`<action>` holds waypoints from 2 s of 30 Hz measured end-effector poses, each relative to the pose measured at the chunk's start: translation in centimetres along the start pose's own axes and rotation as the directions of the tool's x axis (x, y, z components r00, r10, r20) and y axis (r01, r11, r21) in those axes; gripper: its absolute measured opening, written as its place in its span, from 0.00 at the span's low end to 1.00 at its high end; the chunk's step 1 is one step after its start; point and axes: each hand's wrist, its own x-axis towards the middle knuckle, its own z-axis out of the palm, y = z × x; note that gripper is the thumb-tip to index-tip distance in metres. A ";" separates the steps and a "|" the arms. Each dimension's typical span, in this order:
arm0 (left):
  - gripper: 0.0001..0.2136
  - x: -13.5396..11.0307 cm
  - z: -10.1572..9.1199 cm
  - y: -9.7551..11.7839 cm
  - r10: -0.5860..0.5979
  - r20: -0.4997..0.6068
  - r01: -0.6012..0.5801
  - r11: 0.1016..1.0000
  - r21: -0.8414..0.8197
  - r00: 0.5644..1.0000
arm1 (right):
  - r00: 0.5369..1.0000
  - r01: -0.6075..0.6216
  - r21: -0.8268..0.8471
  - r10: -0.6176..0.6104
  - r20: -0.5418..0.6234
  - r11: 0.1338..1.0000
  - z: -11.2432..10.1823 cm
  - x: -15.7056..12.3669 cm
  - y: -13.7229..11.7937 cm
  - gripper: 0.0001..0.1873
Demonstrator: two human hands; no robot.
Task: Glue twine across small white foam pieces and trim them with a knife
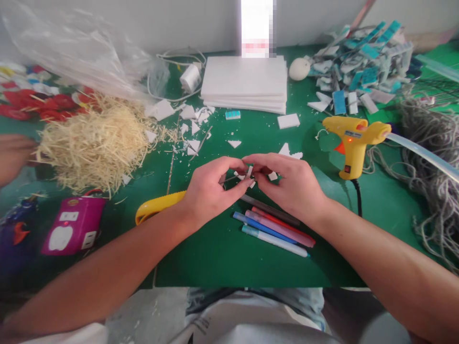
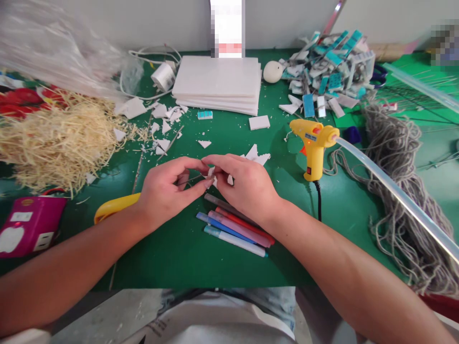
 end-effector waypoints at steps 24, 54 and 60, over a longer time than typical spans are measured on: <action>0.15 -0.3 -0.1 -0.6 0.152 -0.022 -0.149 0.982 0.118 0.988 | 0.999 0.003 0.139 0.004 -0.048 0.990 -0.8 0.2 -0.7 0.19; 0.07 0.0 -0.3 -0.2 -0.108 0.060 0.109 0.994 -0.015 0.992 | 0.754 0.122 -0.049 -0.124 -0.645 0.991 -1.2 0.0 -1.3 0.11; 0.06 0.9 -1.2 0.7 -0.402 0.142 0.420 0.781 -0.462 0.905 | 0.862 0.160 0.106 -0.087 -0.499 0.981 -1.5 0.2 -1.3 0.15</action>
